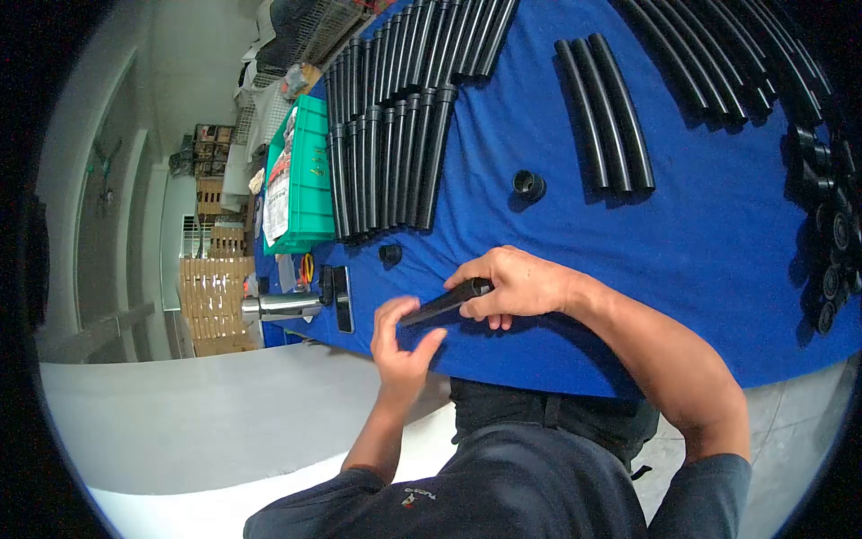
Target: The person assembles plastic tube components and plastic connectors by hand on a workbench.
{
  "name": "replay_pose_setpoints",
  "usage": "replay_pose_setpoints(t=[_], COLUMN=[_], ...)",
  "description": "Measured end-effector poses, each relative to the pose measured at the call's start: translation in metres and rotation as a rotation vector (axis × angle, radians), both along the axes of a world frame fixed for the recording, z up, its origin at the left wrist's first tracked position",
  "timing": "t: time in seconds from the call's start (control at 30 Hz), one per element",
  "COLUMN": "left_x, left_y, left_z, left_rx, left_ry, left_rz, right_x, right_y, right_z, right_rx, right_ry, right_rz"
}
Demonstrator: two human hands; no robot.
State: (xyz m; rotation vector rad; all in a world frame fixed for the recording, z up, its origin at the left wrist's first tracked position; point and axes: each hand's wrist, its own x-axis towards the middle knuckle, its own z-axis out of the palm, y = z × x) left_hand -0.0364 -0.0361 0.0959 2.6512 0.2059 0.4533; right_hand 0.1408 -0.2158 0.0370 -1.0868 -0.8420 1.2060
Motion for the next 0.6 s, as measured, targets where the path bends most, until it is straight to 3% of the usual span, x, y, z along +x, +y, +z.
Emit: replay_pose_setpoints(t=[0.03, 0.1, 0.2, 0.3, 0.5, 0.6], left_x=[0.014, 0.011, 0.004, 0.003, -0.008, -0.009], left_y=[-0.002, 0.007, 0.016, 0.022, 0.031, 0.033], left_z=[0.007, -0.006, -0.014, -0.003, -0.002, -0.001], left_rx=[0.257, 0.042, -0.287, -0.322, -0.692, -0.739], left_ry=[-0.078, 0.04, 0.209, 0.306, 0.388, 0.377], left_rz=[-0.12, -0.077, 0.0, -0.091, -0.093, -0.105], right_x=[-0.001, -0.002, 0.001, 0.003, 0.002, 0.001], right_y=[0.0, -0.002, -0.006, -0.006, -0.002, -0.001], right_z=[0.0, 0.0, 0.002, 0.002, -0.005, -0.007], right_rx=[0.054, 0.162, 0.121, 0.163, 0.234, 0.22], right_ry=[0.048, 0.144, 0.219, 0.198, 0.229, 0.227], right_rz=[0.031, 0.092, 0.219, 0.273, 0.269, 0.258])
